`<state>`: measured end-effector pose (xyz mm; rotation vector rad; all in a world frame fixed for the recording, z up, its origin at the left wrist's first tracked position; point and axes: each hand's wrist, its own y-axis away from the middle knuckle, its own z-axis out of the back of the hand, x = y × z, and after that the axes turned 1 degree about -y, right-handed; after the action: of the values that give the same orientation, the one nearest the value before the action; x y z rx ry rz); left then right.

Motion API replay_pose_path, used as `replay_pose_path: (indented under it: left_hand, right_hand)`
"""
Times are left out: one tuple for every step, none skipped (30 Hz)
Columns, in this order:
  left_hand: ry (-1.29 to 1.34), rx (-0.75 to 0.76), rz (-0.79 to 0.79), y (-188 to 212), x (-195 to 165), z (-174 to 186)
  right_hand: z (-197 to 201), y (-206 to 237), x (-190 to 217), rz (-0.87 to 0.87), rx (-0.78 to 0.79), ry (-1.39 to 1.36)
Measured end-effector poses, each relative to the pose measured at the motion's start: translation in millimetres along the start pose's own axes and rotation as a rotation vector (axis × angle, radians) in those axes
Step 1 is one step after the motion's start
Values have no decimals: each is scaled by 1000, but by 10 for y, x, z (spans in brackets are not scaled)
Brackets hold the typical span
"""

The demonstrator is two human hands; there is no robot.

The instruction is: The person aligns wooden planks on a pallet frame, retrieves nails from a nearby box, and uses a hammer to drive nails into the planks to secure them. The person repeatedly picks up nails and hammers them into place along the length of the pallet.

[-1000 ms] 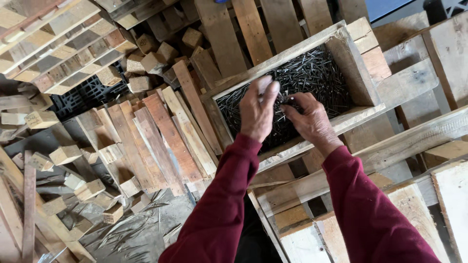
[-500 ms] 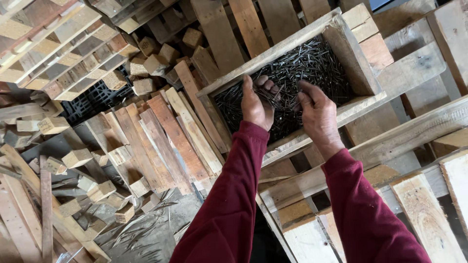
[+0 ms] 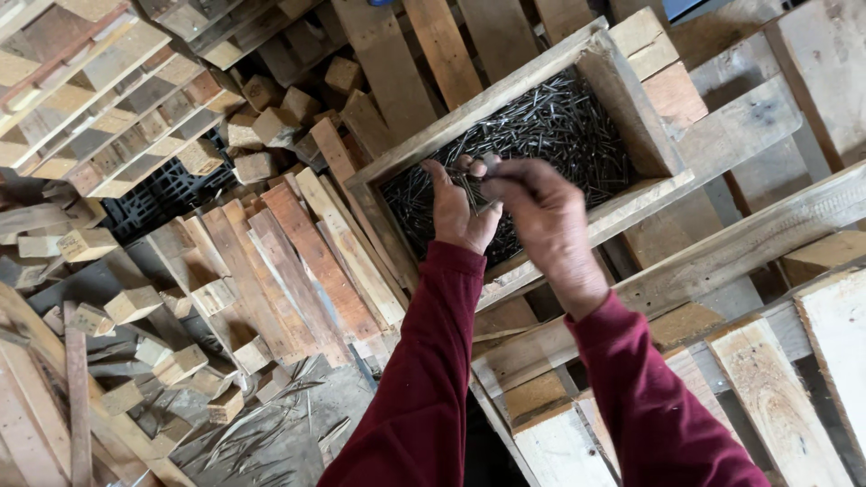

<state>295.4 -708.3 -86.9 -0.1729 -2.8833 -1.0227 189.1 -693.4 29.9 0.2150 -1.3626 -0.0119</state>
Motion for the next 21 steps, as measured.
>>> replay_pose_path:
  left_hand:
    - [-54, -73, -27, 11, 32, -36]
    - [-82, 27, -59, 31, 53, -69]
    - [-111, 124, -87, 58, 67, -97]
    - [-140, 220, -115, 82, 74, -123]
    - [-163, 217, -122, 100, 72, -145]
    - [-187, 215, -131, 115, 63, -163]
    - [-212, 212, -140, 123, 49, -178]
    - [-292, 134, -165, 131, 33, -186]
    - [-370, 57, -190, 133, 13, -194]
    - [-448, -24, -211, 131, -2, -200]
    - [-505, -16, -196, 128, -17, -203]
    - [-562, -6, -179, 121, -28, -207]
    - [-619, 10, -164, 113, -34, -209]
    - [-583, 65, -118, 107, -36, -207]
    - [-546, 117, -71, 100, -33, -201]
    - [-510, 169, -27, 93, -25, -192]
    - [-409, 214, 23, 83, -15, -182]
    - [-308, 255, 75, 75, -1, -167]
    - [-204, 291, 128, 67, 11, -151]
    - [-203, 241, 138, 56, 26, -138]
    - [-200, 191, 145, 45, 39, -128]
  right_hand:
    - [-25, -6, 7, 68, 18, 158]
    - [-38, -18, 4, 52, -4, 243]
    - [-38, -31, -10, 33, -28, 326]
    - [-25, -43, -36, 12, -51, 409]
    - [2, -52, -65, 88, -85, 361]
    - [39, -54, -104, 166, -117, 310]
    - [83, -52, -139, 243, -150, 258]
    - [131, -40, -179, 227, -161, 310]
    - [176, -23, -214, 212, -173, 362]
    - [215, -3, -246, 191, -187, 417]
    - [245, 19, -275, 204, -164, 483]
    - [264, 38, -294, 218, -142, 549]
    - [275, 58, -313, 235, -121, 615]
    - [275, 71, -319, 247, -126, 593]
    - [269, 85, -325, 257, -130, 570]
    - [257, 91, -321, 269, -134, 545]
    - [244, 96, -315, 238, -142, 536]
    - [231, 98, -306, 204, -148, 527]
    - [220, 99, -294, 168, -154, 518]
    - [212, 100, -284, 152, -163, 518]
    - [207, 98, -272, 137, -169, 519]
